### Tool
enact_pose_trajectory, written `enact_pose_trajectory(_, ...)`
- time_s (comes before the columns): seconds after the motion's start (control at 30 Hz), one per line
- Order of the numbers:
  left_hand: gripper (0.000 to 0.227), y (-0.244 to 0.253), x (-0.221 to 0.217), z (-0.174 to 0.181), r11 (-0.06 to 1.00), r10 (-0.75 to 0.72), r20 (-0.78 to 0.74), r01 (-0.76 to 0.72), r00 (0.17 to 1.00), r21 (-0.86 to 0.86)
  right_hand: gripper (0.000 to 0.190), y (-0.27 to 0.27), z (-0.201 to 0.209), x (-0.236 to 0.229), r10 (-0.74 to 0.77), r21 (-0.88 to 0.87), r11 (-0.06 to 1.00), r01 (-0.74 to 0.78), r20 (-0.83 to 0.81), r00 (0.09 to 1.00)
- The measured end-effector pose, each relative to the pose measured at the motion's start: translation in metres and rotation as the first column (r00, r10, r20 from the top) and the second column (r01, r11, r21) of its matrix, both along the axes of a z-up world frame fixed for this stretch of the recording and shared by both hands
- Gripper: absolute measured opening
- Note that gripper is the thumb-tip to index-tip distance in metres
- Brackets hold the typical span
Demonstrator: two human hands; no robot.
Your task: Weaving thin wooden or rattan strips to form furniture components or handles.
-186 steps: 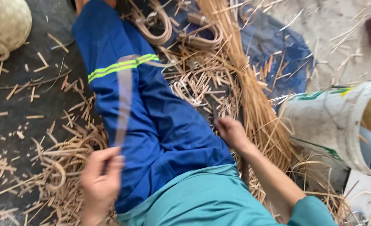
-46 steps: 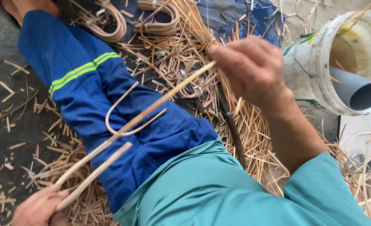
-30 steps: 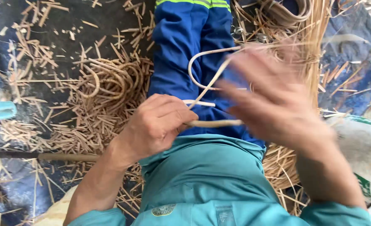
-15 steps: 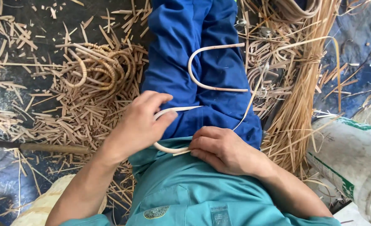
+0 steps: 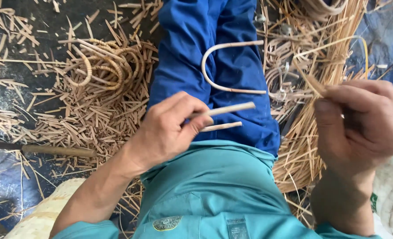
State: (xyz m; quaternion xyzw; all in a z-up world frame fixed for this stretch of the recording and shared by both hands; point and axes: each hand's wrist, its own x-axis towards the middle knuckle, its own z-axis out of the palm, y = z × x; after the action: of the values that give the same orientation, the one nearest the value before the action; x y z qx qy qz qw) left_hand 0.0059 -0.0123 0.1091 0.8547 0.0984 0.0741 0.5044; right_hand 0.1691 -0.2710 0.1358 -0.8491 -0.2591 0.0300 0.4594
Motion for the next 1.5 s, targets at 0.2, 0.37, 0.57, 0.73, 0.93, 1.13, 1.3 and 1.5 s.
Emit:
enact_pose_trajectory(0.2,0.018,-0.018,-0.004,-0.004,0.931,-0.328,0.096,0.339,0.940,-0.138,0.022,0.027,0.004,-0.006,0.457,-0.188,0.884,-0.429,0.148,0.877)
enact_pose_trajectory(0.37,0.024,-0.020,-0.014,-0.014,0.910,-0.347,0.012,0.340,0.938,-0.236,0.025,0.018,-0.011,-0.012,0.628,-0.114,0.752,-0.649,-0.175,0.758)
enact_pose_trajectory(0.57,0.042,-0.031,-0.012,-0.011,0.839,-0.337,-0.054,0.274,0.940,-0.470,0.025,0.015,-0.003,-0.012,0.660,0.024,0.732,-0.681,-0.276,0.699)
enact_pose_trajectory(0.73,0.033,-0.036,-0.012,-0.015,0.854,-0.363,0.035,0.347,0.931,-0.387,0.023,0.016,-0.001,-0.013,0.660,-0.030,0.717,-0.696,-0.290,0.693)
enact_pose_trajectory(0.93,0.029,-0.037,-0.009,-0.018,0.884,-0.308,0.144,0.339,0.940,-0.322,0.025,0.012,-0.001,-0.010,0.644,-0.064,0.707,-0.704,-0.352,0.679)
enact_pose_trajectory(1.13,0.025,-0.036,-0.009,-0.016,0.874,-0.295,0.115,0.316,0.949,-0.370,0.035,0.012,-0.003,-0.006,0.743,0.035,0.640,-0.767,-0.284,0.607)
enact_pose_trajectory(1.3,0.029,-0.036,-0.008,-0.016,0.879,-0.317,0.086,0.326,0.945,-0.347,0.035,0.010,-0.004,-0.006,0.763,0.028,0.618,-0.785,-0.261,0.592)
enact_pose_trajectory(1.5,0.027,-0.031,-0.008,-0.013,0.897,-0.332,0.199,0.374,0.922,-0.236,0.034,-0.006,0.002,0.014,0.785,-0.025,0.570,-0.821,-0.277,0.553)
